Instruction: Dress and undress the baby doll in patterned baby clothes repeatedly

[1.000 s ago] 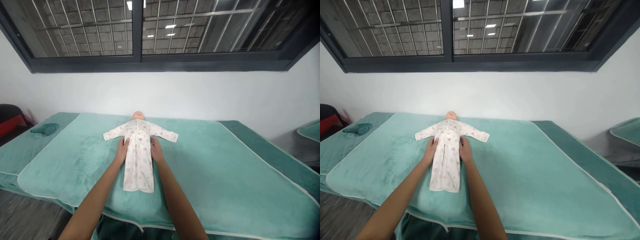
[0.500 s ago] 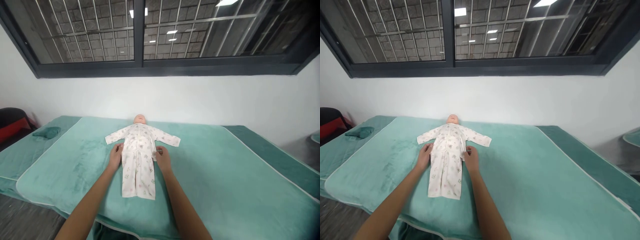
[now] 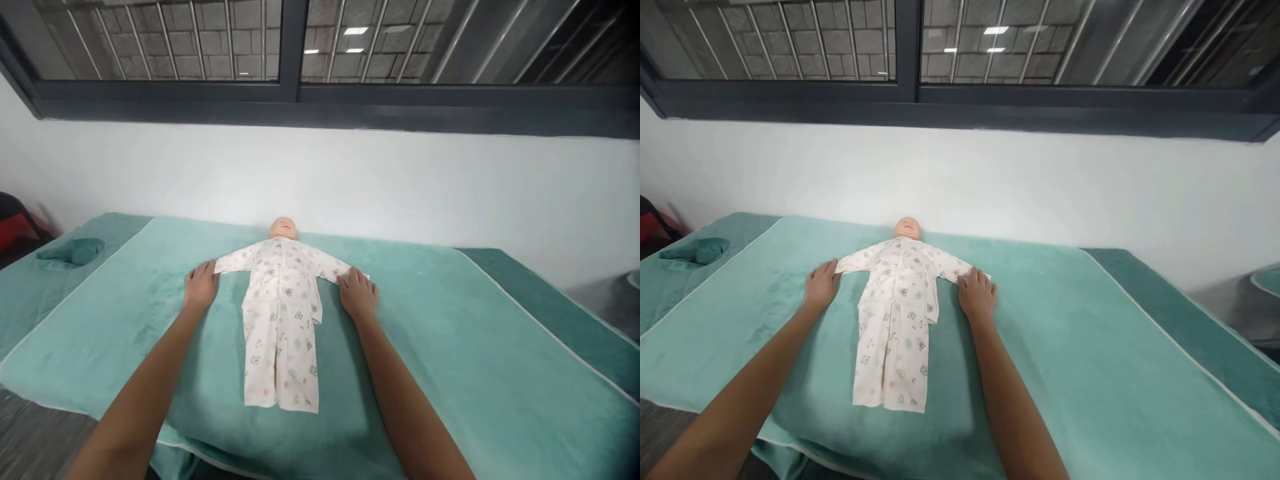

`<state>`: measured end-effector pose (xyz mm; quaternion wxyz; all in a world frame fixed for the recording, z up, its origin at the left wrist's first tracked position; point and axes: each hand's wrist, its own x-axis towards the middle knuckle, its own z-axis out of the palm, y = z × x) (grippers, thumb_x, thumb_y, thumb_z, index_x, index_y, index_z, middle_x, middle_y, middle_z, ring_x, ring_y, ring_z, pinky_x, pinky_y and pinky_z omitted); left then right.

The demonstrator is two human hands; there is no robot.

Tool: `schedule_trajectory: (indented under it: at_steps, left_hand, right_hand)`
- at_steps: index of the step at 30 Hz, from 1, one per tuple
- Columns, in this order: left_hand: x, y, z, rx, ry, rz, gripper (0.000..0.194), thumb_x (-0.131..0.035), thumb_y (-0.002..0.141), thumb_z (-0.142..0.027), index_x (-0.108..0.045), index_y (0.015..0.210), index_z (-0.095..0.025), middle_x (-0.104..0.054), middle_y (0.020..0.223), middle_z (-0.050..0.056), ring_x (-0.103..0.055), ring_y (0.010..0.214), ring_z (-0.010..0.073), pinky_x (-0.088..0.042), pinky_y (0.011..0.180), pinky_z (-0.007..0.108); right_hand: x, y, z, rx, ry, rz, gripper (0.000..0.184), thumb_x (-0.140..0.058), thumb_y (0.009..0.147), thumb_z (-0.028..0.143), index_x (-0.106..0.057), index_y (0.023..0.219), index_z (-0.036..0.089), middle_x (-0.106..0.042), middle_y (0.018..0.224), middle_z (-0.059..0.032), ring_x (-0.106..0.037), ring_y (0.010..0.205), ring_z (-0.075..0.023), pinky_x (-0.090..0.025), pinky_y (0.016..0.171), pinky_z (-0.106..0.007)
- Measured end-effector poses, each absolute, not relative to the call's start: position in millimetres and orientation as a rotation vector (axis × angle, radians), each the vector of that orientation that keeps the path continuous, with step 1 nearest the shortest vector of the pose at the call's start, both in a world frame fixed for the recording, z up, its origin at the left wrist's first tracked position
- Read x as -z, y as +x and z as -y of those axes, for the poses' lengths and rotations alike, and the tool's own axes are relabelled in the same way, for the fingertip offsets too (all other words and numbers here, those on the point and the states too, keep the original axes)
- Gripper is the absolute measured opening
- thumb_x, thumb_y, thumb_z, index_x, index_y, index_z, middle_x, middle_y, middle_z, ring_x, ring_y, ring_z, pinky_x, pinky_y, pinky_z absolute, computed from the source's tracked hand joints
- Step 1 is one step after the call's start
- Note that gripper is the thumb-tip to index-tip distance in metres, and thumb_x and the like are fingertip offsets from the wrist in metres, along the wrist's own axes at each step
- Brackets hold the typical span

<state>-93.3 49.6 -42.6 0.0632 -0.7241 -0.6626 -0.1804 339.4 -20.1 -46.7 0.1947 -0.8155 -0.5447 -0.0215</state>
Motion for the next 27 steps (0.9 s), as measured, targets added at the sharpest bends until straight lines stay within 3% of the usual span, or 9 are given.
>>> schedule_trajectory:
  at_steps: [9, 14, 17, 21, 24, 27]
  left_hand:
    - [39, -92, -40, 0.493, -2.071, 2.139, 0.063, -0.03, 0.093, -0.009, -0.036, 0.155, -0.007, -0.047, 0.155, 0.02, -0.046, 0.139, 0.0324, -0.035, 0.114, 0.048]
    - [32, -107, -21, 0.472, -2.103, 2.189, 0.058, -0.03, 0.101, -0.024, -0.035, 0.154, -0.002, -0.041, 0.159, 0.022, -0.036, 0.148, 0.0301, -0.025, 0.122, 0.046]
    - [28, -141, -3, 0.412, -2.144, 2.216, 0.063, -0.029, 0.103, -0.04, -0.038, 0.153, -0.004, -0.034, 0.164, 0.02, -0.028, 0.153, 0.0313, -0.02, 0.124, 0.051]
    - [26, -196, 27, 0.273, -2.102, 2.333, 0.069, -0.025, 0.102, -0.048, -0.034, 0.156, -0.005, -0.028, 0.167, 0.018, -0.022, 0.156, 0.0316, -0.017, 0.125, 0.053]
    - [29, -220, 63, 0.34, -2.088, 2.321, 0.068, -0.027, 0.101, -0.049, -0.041, 0.152, -0.007, -0.033, 0.165, 0.016, -0.026, 0.154, 0.0315, -0.018, 0.125, 0.054]
    - [43, -217, 127, 0.652, -2.006, 2.289, 0.06, -0.031, 0.099, -0.049, -0.054, 0.141, -0.011, -0.048, 0.157, 0.016, -0.036, 0.15, 0.0311, -0.022, 0.124, 0.055]
  right_hand:
    - [51, 330, 26, 0.081, -2.362, 1.477, 0.065, -0.023, 0.104, 0.048, -0.036, 0.158, 0.013, -0.033, 0.165, -0.0178, -0.027, 0.153, -0.0325, -0.02, 0.121, -0.059]
    - [51, 342, 55, 0.089, -2.397, 1.556, 0.076, -0.023, 0.103, 0.055, -0.025, 0.162, 0.008, -0.024, 0.168, -0.0179, -0.022, 0.155, -0.0337, -0.019, 0.123, -0.056]
    - [53, 367, 86, 0.109, -2.414, 1.602, 0.075, -0.025, 0.103, 0.056, -0.028, 0.161, 0.008, -0.029, 0.166, -0.0175, -0.025, 0.154, -0.0339, -0.019, 0.123, -0.055]
    - [54, 399, 134, 0.126, -2.393, 1.718, 0.07, -0.027, 0.103, 0.052, -0.038, 0.157, 0.008, -0.032, 0.165, -0.0172, -0.026, 0.154, -0.0332, -0.021, 0.123, -0.054]
    - [56, 403, 180, 0.074, -2.199, 1.819, 0.067, -0.031, 0.102, 0.051, -0.048, 0.15, 0.008, -0.038, 0.163, -0.017, -0.029, 0.153, -0.033, -0.023, 0.124, -0.053]
    - [69, 380, 246, -0.097, -1.879, 1.706, 0.068, -0.039, 0.096, 0.059, -0.063, 0.135, 0.009, -0.052, 0.152, -0.0184, -0.043, 0.146, -0.0345, -0.031, 0.122, -0.053]
